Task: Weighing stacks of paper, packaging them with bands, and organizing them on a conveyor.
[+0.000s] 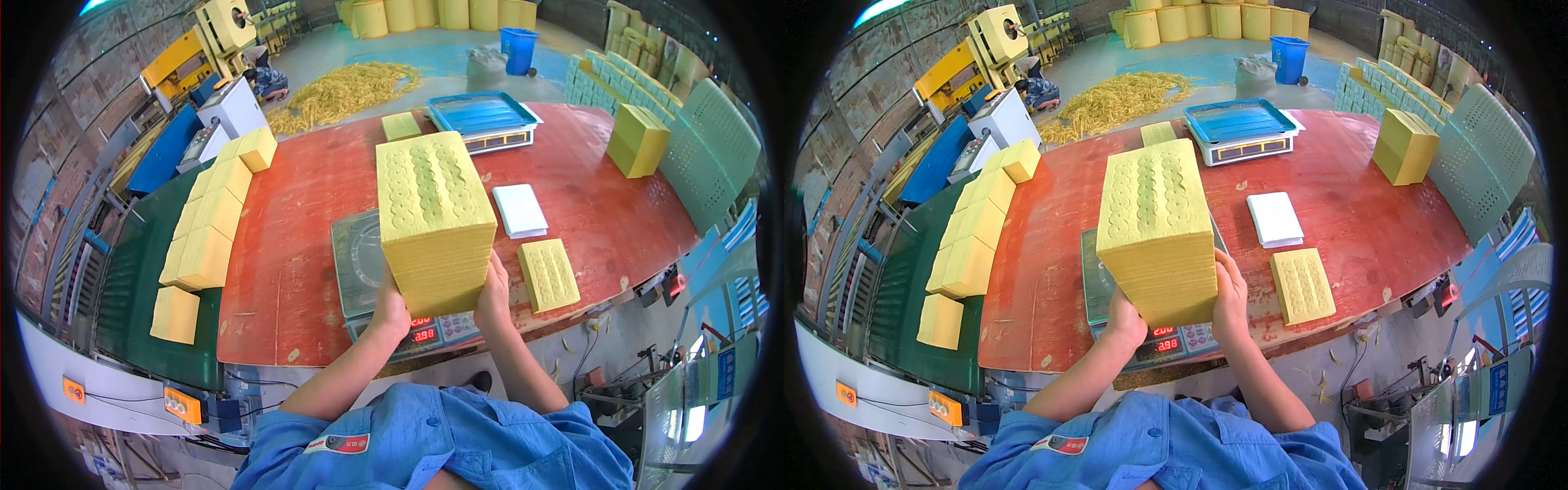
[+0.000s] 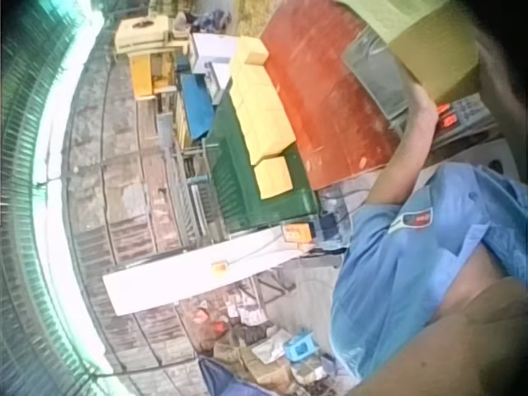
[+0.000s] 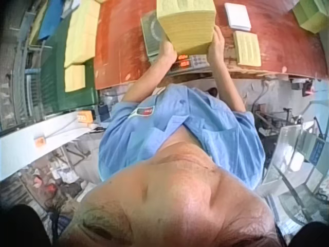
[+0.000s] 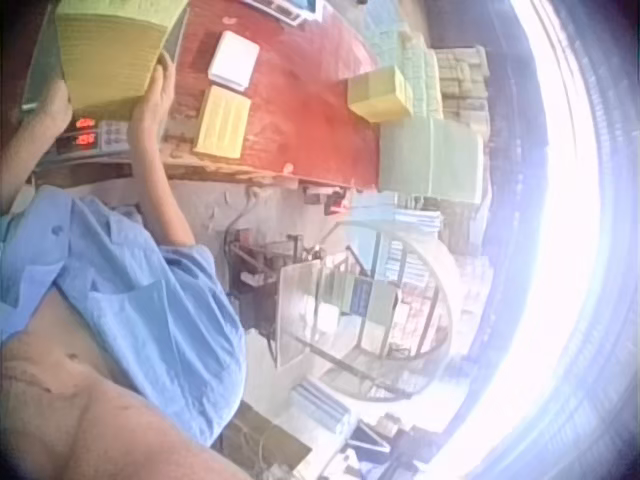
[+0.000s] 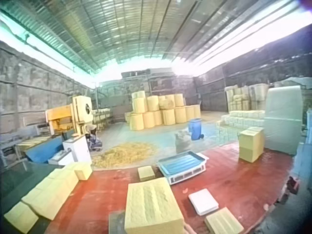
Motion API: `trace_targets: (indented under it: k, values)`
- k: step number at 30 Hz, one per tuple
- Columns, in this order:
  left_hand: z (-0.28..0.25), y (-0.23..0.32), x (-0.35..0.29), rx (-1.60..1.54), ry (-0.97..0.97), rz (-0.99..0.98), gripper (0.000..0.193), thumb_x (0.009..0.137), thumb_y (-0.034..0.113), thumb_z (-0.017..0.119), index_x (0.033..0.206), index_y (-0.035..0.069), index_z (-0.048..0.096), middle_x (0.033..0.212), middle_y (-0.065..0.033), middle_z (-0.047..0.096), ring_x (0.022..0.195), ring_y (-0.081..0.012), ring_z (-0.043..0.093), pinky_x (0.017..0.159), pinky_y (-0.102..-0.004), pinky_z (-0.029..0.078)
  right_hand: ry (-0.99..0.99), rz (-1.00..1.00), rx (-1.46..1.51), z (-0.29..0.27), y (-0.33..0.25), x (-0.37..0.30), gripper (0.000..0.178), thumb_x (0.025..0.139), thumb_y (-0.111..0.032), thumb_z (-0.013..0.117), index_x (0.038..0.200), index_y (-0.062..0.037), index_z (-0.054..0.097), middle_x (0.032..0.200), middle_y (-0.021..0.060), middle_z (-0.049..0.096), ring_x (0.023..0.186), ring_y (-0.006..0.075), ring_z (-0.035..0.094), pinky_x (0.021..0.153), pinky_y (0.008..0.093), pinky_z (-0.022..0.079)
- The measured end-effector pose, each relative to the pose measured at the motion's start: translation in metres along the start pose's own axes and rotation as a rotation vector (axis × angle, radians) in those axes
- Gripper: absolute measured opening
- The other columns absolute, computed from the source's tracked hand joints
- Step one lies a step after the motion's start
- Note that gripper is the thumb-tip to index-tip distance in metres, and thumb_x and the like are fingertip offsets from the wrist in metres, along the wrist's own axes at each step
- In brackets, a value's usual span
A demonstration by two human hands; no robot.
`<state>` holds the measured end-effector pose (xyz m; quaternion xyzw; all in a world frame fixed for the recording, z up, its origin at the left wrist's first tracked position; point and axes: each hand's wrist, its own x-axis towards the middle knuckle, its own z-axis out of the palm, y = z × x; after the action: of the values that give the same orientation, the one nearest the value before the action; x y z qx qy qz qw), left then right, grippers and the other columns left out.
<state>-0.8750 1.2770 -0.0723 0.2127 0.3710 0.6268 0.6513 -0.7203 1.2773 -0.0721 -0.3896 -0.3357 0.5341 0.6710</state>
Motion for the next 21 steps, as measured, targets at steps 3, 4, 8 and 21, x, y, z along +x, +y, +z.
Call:
trace_targets:
  k: [3,4,8,21]
  values:
    - [0.003,0.002,-0.008,0.063,-0.064,0.025,0.048,0.102,0.038,0.047,0.139,0.008,0.047,0.135,-0.0061,0.055,0.121,-0.0186,0.053,0.102,-0.0369,0.044,-0.031,0.014,0.036,-0.018,-0.001,-0.006,0.034,0.100,-0.017,0.049,0.127,0.0026,0.057,0.113,0.0085,0.064,0.104,0.0128,0.058,0.091,0.0257,0.044]
    - [0.012,0.014,-0.009,0.057,-0.038,-0.028,0.051,0.102,0.040,0.047,0.140,0.007,0.046,0.135,-0.0065,0.055,0.121,-0.0185,0.053,0.102,-0.0364,0.044,-0.050,0.014,0.037,-0.025,-0.003,-0.008,0.034,0.100,-0.017,0.049,0.127,0.0026,0.057,0.113,0.0085,0.064,0.104,0.0128,0.058,0.091,0.0257,0.044]
    - [0.006,0.075,-0.002,0.081,-0.128,-0.179,0.077,0.093,0.064,0.051,0.146,0.009,0.040,0.151,-0.0059,0.038,0.141,-0.0214,0.031,0.111,-0.0490,0.027,-0.019,0.004,-0.146,-0.065,0.016,-0.020,0.031,0.100,-0.017,0.051,0.123,0.0026,0.057,0.109,0.0098,0.066,0.097,0.0149,0.062,0.084,0.0275,0.049]
    - [0.079,0.124,-0.021,0.503,-0.308,-0.221,0.050,0.095,0.039,0.056,0.135,0.009,0.050,0.126,-0.0070,0.062,0.114,-0.0193,0.061,0.090,-0.0407,0.053,-0.174,0.539,0.360,-0.060,0.022,-0.029,0.044,0.102,-0.036,0.050,0.128,-0.0017,0.058,0.120,0.0097,0.064,0.109,0.0217,0.062,0.090,0.0425,0.054]
